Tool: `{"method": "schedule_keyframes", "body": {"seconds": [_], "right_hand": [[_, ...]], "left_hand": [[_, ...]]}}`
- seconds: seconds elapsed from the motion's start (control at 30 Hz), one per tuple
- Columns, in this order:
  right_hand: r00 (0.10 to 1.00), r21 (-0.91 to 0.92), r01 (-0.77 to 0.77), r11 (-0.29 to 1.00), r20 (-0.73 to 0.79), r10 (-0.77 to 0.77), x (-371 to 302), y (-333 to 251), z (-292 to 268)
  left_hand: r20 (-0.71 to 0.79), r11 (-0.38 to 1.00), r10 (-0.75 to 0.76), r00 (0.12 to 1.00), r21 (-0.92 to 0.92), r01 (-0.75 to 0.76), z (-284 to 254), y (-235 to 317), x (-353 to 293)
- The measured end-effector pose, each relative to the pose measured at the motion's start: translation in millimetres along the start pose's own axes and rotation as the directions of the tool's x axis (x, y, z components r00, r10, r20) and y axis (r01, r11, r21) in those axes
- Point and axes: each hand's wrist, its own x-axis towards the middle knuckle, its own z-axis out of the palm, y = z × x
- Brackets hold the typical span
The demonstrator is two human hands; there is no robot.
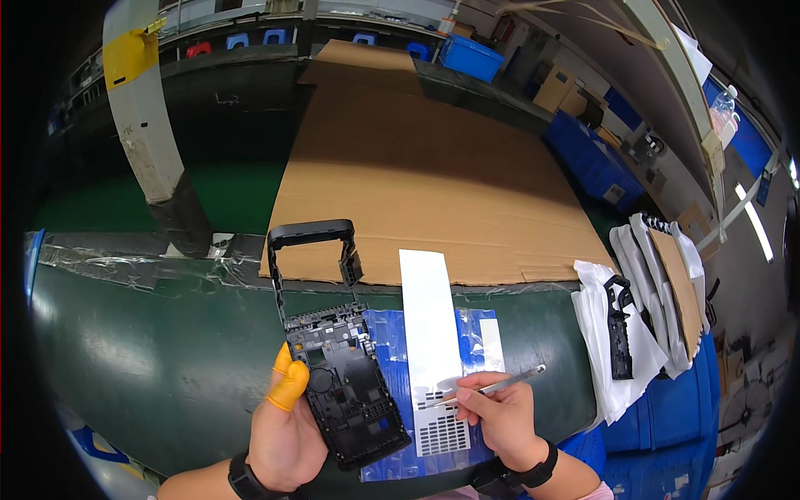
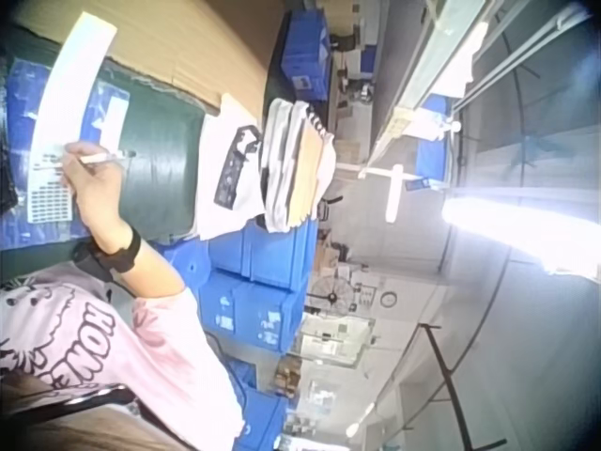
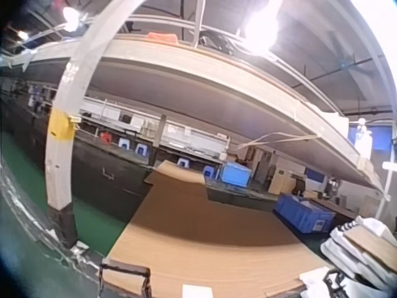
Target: The person is seen assembling electronic components using a small tool.
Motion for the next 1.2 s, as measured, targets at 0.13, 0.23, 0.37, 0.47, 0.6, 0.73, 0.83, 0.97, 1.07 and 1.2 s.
{"method": "schedule_keyframes", "body": {"seconds": [0.13,0.23,0.37,0.47,0.6,0.73,0.83,0.97,1.07,1.2], "right_hand": [[1.0,-0.024,-0.001,1.0,0.012,0.002,-0.5,0.7,0.8],[1.0,-0.004,-0.009,1.0,0.018,0.009,-1.4,-1.4,1.0],[0.998,0.102,-0.055,0.993,0.031,0.052,-4.4,-14.4,0.2],[0.998,0.173,-0.033,0.984,0.054,0.024,-10.8,-28.9,6.2],[0.983,0.28,0.017,0.96,0.169,-0.067,-14.3,-47.2,35.5],[0.945,0.158,0.027,0.987,0.319,-0.077,-5.4,-37.9,55.5],[0.945,0.157,-0.002,0.988,0.324,-0.05,-3.1,-26.1,54.8],[0.952,0.177,0.003,0.984,0.302,-0.057,-3.2,-24.5,56.8],[0.95,0.179,-0.023,0.984,0.31,-0.034,-0.8,-23.4,55.5],[0.945,0.182,-0.046,0.982,0.326,-0.016,1.2,-23.8,53.4]], "left_hand": [[-0.034,0.999,0.033,0.999,0.008,-0.033,1.6,-0.3,-1.9],[-0.029,1.0,0.014,0.999,-0.008,-0.015,0.2,-0.5,-2.9],[-0.028,1.0,-0.028,0.999,-0.006,0.028,-0.2,-3.0,-3.5],[-0.022,0.99,-0.057,0.998,0.124,0.059,1.6,-4.2,-4.6],[0.011,0.994,-0.079,0.997,0.083,0.078,1.6,-6.6,-7.1],[-0.02,0.992,-0.088,0.996,0.086,0.089,7.4,-4.1,-13.3],[-0.047,0.991,-0.112,0.993,0.073,0.115,7.0,-3.9,-14.1],[-0.076,0.989,-0.131,0.988,0.062,0.136,5.0,-4.2,-15.2],[-0.069,0.987,-0.14,0.988,0.07,0.145,5.9,-1.8,-15.0],[-0.074,0.987,-0.141,0.987,0.064,0.146,4.8,-4.5,-14.5]]}}
